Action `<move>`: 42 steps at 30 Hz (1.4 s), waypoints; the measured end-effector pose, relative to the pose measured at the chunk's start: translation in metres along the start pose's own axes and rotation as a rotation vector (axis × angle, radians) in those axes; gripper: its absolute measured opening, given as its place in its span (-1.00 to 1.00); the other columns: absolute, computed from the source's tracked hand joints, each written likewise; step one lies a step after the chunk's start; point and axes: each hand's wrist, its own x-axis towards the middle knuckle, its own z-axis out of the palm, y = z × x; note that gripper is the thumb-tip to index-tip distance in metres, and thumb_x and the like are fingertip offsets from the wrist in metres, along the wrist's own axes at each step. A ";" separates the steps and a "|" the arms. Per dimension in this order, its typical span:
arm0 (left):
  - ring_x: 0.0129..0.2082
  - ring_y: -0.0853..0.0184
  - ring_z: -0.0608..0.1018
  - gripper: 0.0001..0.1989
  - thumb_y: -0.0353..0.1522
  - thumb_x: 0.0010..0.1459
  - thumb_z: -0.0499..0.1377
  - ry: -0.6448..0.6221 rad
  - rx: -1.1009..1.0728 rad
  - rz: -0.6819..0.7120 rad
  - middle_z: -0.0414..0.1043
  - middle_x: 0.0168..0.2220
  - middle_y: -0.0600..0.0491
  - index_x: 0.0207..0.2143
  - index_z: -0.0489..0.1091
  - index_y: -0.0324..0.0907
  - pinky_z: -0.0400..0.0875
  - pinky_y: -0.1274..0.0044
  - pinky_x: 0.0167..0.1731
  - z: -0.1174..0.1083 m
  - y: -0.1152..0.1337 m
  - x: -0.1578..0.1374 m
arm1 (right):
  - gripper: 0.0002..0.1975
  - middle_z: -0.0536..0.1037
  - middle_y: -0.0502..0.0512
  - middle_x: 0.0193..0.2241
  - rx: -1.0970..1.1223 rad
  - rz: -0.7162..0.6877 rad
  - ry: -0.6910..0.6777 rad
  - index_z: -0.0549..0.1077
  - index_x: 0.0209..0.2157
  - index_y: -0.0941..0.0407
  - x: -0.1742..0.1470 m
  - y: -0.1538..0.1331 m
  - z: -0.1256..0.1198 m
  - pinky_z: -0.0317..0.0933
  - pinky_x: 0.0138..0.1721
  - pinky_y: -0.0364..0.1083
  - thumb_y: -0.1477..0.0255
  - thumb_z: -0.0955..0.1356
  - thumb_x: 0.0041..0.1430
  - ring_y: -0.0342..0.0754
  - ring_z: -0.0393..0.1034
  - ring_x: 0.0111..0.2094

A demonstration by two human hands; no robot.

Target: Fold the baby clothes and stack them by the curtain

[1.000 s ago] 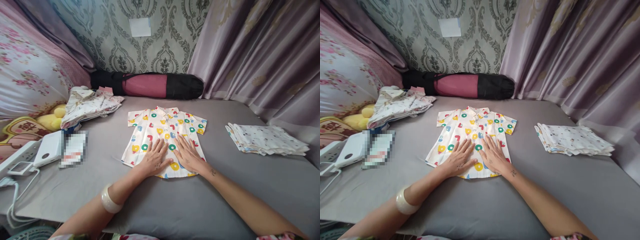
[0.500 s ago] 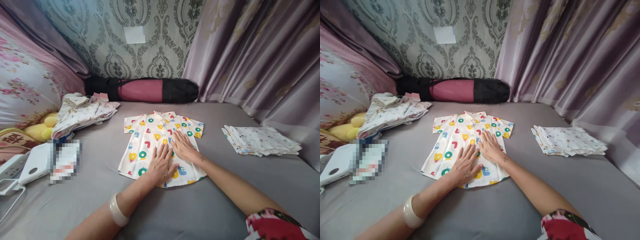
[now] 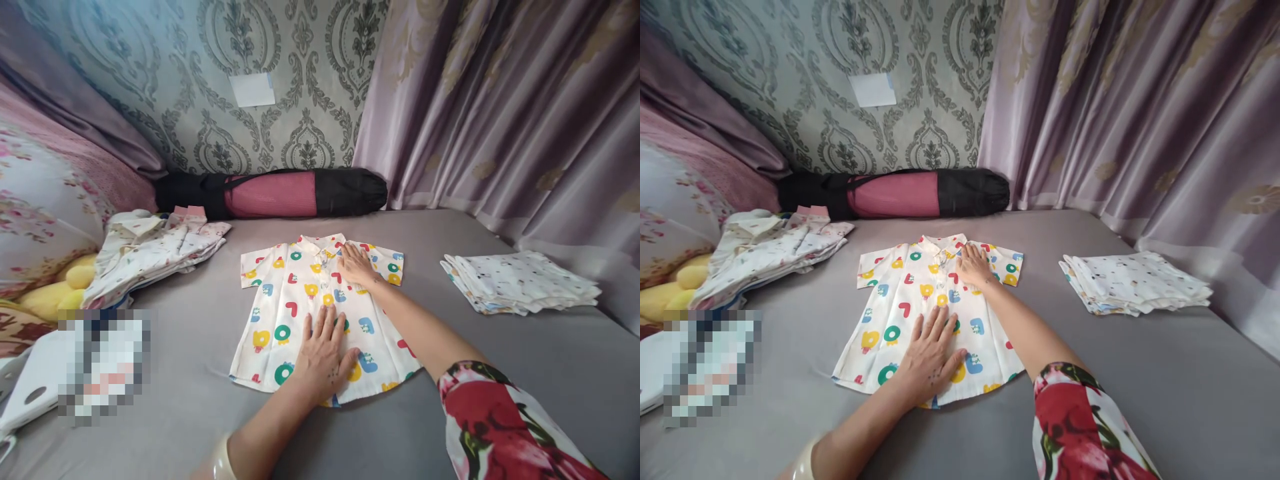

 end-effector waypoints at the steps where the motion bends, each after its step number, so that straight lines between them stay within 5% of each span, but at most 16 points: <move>1: 0.36 -0.01 -0.05 -0.31 0.00 0.30 -0.19 0.002 0.000 0.003 -0.10 0.37 -0.17 0.32 0.04 -0.22 -0.05 0.03 0.24 0.000 0.000 0.000 | -0.40 -0.06 0.21 0.36 -0.003 0.008 -0.004 -0.01 0.32 0.29 0.005 0.001 0.000 -0.34 0.31 0.14 0.33 -0.04 0.33 0.05 -0.24 0.36; 8: 0.36 -0.01 -0.05 -0.29 0.02 0.29 -0.20 -0.025 0.008 -0.001 -0.12 0.37 -0.16 0.32 0.02 -0.22 -0.07 0.03 0.25 0.001 -0.002 0.001 | -0.42 -0.04 0.22 0.36 0.006 0.045 0.050 0.06 0.29 0.25 0.019 0.005 0.001 -0.33 0.30 0.19 0.30 -0.07 0.36 0.07 -0.23 0.35; 13: 0.36 -0.01 -0.06 -0.26 0.04 0.28 -0.19 -0.050 0.014 0.004 -0.11 0.37 -0.19 0.32 0.02 -0.26 -0.07 0.04 0.25 -0.003 -0.001 0.001 | -0.38 -0.09 0.24 0.37 0.074 -0.009 -0.001 0.00 0.33 0.24 0.001 0.008 -0.003 -0.37 0.31 0.16 0.20 -0.01 0.36 0.09 -0.28 0.37; 29: 0.37 0.00 -0.14 -0.08 0.19 0.14 -0.10 -0.117 -0.034 0.101 -0.22 0.38 -0.27 0.32 -0.01 -0.27 -0.16 0.07 0.27 -0.015 -0.010 -0.010 | -0.41 -0.12 0.18 0.37 0.092 -0.361 -0.004 0.01 0.34 0.10 -0.180 0.012 -0.008 -0.32 0.33 0.16 0.17 0.04 0.37 0.03 -0.32 0.38; 35: 0.37 0.03 -0.10 -0.11 0.16 0.17 -0.11 -0.127 0.008 0.041 -0.18 0.38 -0.23 0.35 -0.09 -0.24 -0.13 0.15 0.28 -0.022 -0.038 -0.015 | -0.40 -0.15 0.18 0.38 0.132 -0.325 -0.046 0.03 0.33 0.12 -0.201 0.022 -0.016 -0.29 0.34 0.12 0.16 0.06 0.37 0.03 -0.34 0.38; 42: 0.36 0.03 -0.02 -0.20 0.08 0.25 -0.20 -0.043 0.185 -0.246 -0.10 0.36 -0.26 0.33 -0.03 -0.30 -0.08 0.13 0.26 -0.024 -0.101 -0.021 | -0.40 -0.12 0.15 0.37 0.148 -0.263 0.013 0.03 0.34 0.11 -0.202 0.027 -0.008 -0.21 0.34 0.11 0.15 0.04 0.37 0.06 -0.27 0.37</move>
